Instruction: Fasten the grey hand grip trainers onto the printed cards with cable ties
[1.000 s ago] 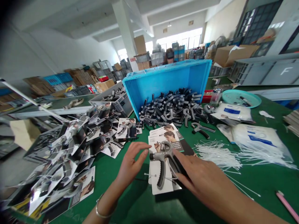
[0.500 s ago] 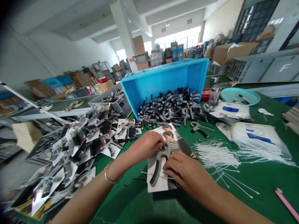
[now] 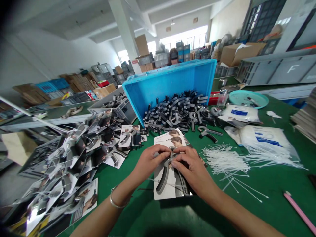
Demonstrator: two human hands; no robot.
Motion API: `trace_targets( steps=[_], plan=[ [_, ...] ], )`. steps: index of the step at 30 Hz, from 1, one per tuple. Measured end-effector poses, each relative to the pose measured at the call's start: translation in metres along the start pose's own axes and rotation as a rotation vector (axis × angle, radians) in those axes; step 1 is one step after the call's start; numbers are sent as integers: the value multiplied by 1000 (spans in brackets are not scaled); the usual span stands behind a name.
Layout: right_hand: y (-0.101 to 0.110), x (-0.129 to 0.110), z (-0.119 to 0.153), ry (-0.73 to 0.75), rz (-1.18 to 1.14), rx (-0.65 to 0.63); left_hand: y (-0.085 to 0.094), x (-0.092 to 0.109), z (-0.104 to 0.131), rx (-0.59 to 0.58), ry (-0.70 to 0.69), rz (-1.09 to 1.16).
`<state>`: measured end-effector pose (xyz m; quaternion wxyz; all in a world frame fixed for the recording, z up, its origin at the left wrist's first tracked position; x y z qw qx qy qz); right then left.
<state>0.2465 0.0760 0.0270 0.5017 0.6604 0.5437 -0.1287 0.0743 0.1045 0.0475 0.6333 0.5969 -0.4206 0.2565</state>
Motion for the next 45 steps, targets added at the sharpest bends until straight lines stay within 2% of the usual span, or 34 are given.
trace_targets(
  steps=[4, 10, 20, 26, 29, 32, 36, 39, 41, 45],
  plan=[
    [-2, -1, 1, -2, 69, -57, -3, -5, 5, -12, -69, -2],
    [-4, -4, 3, 52, 109, -116, -6, -12, 7, 6, -27, 87],
    [-5, -6, 4, 74, 117, -123, -7, -12, 10, 12, -53, 96],
    [-5, -6, 2, 59, 104, -100, -7, -13, 14, 22, -164, 15],
    [-3, -5, 1, 54, 93, -70, -5, -8, 16, -29, -215, -64],
    [-4, -4, 1, 57, 92, -77, 0, -2, 15, -61, -162, -12],
    [-6, -3, 0, 61, 92, -57, 9, 12, 16, 106, -141, -134],
    [-9, -3, 0, 55, 111, -5, 6, 26, 27, 225, -219, -289],
    [-10, -2, 0, 55, 126, 40, -3, 32, 39, 241, -298, -352],
    [-12, 0, 1, 59, 86, 36, -26, 30, 68, 104, -510, -462]
  ],
)
Point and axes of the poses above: each hand's wrist, its own z-axis away from the middle knuckle, its own y-axis out of the back of the hand, x = y × z, the point moved 4 cm from there along -z, towards the middle knuckle, and after that the axes turned 15 degrees about y, right-handed, at the moved point
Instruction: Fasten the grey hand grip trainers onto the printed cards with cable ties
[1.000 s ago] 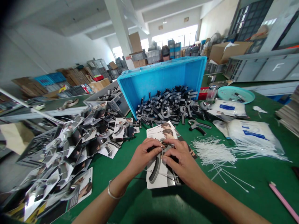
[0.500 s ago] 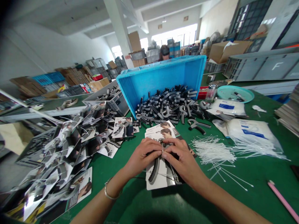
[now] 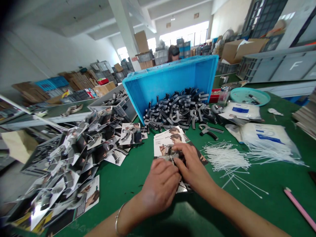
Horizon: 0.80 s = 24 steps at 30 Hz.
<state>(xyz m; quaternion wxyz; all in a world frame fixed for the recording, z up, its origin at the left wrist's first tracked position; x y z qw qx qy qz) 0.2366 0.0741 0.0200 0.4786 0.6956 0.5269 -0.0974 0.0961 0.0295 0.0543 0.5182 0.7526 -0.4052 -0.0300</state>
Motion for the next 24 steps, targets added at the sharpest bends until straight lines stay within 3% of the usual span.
trace_targets(
  steps=[2, 5, 6, 10, 12, 16, 18, 21, 24],
  plan=[
    [-1, 0, 0, -2, -9, -17, 0, -5, 6, 0, 64, 65],
    [-2, -1, -2, -3, 1, -10, 9, -21, 6, 147, 350, 245],
    [-3, -2, -3, -2, 3, -5, 9, -22, 5, 162, 371, 260],
    [-4, 0, -7, 12, 8, -16, -2, 2, 11, -77, 130, 38],
    [2, -1, -7, 38, -8, -50, 1, 7, 22, -105, 156, -18],
    [15, -20, 4, 135, -24, -210, 21, -8, 45, 21, 472, -50],
    [17, -35, 13, 209, 24, -337, 21, -17, 52, -21, 577, -35],
    [15, -55, 23, 276, 76, -456, 15, -23, 54, -90, 647, 44],
    [15, -59, 26, 230, 58, -501, 15, -28, 54, -82, 690, 126]
  ],
)
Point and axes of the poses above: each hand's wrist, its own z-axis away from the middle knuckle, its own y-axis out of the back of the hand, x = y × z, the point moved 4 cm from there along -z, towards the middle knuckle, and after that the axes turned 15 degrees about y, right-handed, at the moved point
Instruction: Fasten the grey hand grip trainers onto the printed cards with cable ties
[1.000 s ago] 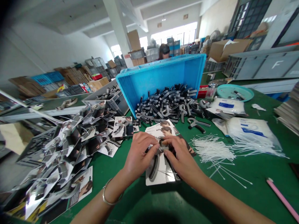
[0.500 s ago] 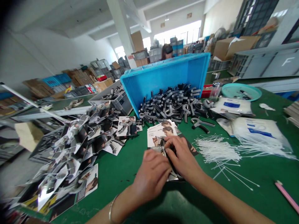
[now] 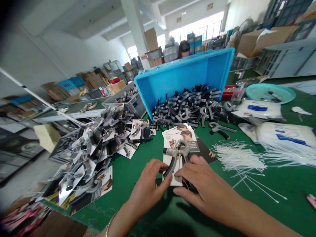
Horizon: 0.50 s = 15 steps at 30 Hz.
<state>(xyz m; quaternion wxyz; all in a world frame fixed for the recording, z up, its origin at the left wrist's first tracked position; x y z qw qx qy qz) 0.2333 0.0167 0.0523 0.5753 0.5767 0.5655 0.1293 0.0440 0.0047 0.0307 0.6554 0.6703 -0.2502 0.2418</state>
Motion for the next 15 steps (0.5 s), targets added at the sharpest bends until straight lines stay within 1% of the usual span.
trace_targets(
  steps=[3, 5, 6, 8, 10, 11, 15],
  plan=[
    [0, 7, 2, -28, -76, -7, 5, -10, 0, -80, 27, 195],
    [1, 12, 0, -14, -103, 42, 8, -19, 2, -113, 32, 336],
    [0, 15, -2, -2, -104, 82, 9, -23, 2, -104, 32, 387],
    [-2, 17, -8, 27, -88, 164, 9, -26, 2, -31, 39, 450],
    [-5, 18, -16, 43, -70, 208, 6, -23, 0, 50, 49, 481],
    [-6, 18, -20, 26, -65, 221, 4, -19, -2, 64, 43, 484],
    [-8, 22, -22, -127, -54, 246, -3, -3, -9, 10, -17, 490]
  ],
)
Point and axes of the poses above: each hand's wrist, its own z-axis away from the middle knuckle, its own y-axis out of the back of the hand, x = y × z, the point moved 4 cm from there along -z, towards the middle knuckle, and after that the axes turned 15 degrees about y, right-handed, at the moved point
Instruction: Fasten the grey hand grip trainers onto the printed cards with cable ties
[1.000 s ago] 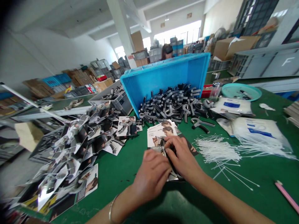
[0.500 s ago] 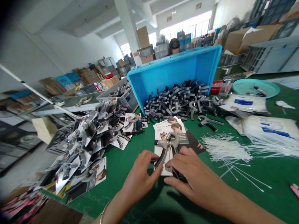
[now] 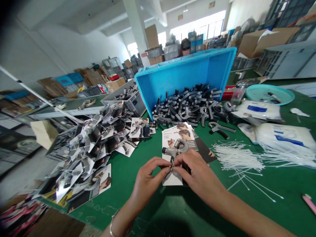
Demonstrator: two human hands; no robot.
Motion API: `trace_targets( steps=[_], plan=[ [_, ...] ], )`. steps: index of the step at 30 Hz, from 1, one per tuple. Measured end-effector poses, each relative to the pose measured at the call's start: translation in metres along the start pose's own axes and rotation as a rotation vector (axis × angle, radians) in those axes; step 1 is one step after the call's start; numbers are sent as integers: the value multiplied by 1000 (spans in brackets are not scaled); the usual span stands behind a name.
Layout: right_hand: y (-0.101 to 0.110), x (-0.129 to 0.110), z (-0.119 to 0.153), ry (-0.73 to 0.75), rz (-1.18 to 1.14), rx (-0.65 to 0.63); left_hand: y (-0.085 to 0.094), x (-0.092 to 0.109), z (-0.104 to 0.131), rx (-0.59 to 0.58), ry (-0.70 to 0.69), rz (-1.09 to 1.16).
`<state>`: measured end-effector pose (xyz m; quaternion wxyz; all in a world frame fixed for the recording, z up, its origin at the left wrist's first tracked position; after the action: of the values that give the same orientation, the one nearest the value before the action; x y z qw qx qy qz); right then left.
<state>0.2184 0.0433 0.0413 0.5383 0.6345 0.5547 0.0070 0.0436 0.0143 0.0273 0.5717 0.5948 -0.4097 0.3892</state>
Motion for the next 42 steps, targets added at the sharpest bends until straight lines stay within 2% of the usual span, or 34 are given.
trace_targets(
  steps=[8, 11, 15, 19, 22, 25, 28, 32, 35, 37, 39, 42],
  plan=[
    [1, -10, 1, 173, 280, -132, 4, -11, -4, -31, 179, 221],
    [-2, -13, -5, 190, 378, -182, 4, -9, -3, -36, 187, 222],
    [-3, -14, -7, 213, 391, -201, 2, -8, -3, -39, 174, 208],
    [-1, -16, -6, 216, 384, -187, 0, -7, -3, -49, 141, 155],
    [-1, -16, -7, 210, 359, -179, 2, -2, -3, -41, 65, 48],
    [-2, -14, -7, 193, 247, -146, 5, 4, -3, -66, -11, -72],
    [-2, -10, -6, 160, 148, -91, 9, 7, -3, -85, -13, -154],
    [-2, -10, -7, 123, 117, -60, 11, 17, 0, 19, -113, -425],
    [-2, -13, -10, 163, 82, -69, 8, 28, 3, -36, -213, -558],
    [-2, -13, -11, 191, 83, -72, 9, 33, 4, -62, -272, -549],
    [-3, -12, -10, 196, 105, -80, 13, 34, 6, -35, -299, -468],
    [-4, -8, -6, 181, 121, -85, 14, 27, 10, 24, -246, -298]
  ],
)
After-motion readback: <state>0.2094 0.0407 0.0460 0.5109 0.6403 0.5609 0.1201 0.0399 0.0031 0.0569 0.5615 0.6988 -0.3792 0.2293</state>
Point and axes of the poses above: each hand's wrist, its own z-axis away from the middle knuckle, its own y-axis out of the back of the hand, x = y × z, the point moved 4 cm from there along -z, towards the middle knuckle, and after that the axes turned 15 degrees about y, right-handed, at the moved point
